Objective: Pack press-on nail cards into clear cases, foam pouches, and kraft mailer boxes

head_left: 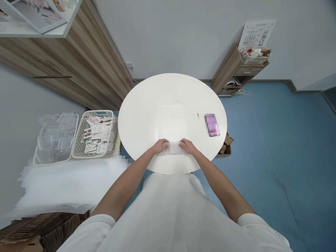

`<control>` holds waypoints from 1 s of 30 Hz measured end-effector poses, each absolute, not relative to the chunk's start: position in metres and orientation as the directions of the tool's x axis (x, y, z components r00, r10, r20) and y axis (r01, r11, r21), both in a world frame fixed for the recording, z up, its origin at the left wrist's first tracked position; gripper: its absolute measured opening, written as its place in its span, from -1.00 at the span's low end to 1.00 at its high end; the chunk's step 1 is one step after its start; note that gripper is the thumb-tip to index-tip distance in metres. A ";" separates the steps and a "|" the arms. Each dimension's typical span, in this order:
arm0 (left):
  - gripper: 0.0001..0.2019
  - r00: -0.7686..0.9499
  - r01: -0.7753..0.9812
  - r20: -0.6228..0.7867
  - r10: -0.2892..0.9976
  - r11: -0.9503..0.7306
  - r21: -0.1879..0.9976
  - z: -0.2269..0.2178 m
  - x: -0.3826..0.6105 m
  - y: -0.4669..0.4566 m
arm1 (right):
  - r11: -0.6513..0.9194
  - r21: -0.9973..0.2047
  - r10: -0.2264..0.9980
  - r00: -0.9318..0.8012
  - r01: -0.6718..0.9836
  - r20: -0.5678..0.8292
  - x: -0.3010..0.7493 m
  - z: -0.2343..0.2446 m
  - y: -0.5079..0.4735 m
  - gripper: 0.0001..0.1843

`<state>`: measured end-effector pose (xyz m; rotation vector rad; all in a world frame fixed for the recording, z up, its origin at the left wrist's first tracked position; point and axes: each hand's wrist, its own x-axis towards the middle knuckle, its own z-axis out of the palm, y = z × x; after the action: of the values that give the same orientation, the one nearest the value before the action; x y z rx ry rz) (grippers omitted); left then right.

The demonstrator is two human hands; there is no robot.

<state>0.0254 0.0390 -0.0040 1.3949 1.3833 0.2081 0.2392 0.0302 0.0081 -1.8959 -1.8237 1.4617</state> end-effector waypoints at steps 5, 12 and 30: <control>-0.81 0.234 0.675 -0.569 0.788 0.290 0.678 -0.008 0.024 0.041 | -0.218 -0.673 0.844 -0.210 0.707 -0.494 0.238 0.001 0.036 -0.80; -0.77 0.170 0.807 -0.495 0.852 0.168 0.565 -0.006 0.026 0.037 | -0.191 -0.611 0.951 -0.009 0.768 -0.309 0.246 -0.012 0.028 -0.73; -0.49 0.512 0.818 -0.142 0.847 -0.430 0.383 0.000 0.034 0.002 | 0.488 -0.523 0.809 -0.587 0.699 -0.031 0.239 -0.021 0.001 -0.63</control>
<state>0.0343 0.0021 0.0004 2.3538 1.3729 0.1000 0.2390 0.0012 -0.0206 -1.2951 -2.5141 0.7309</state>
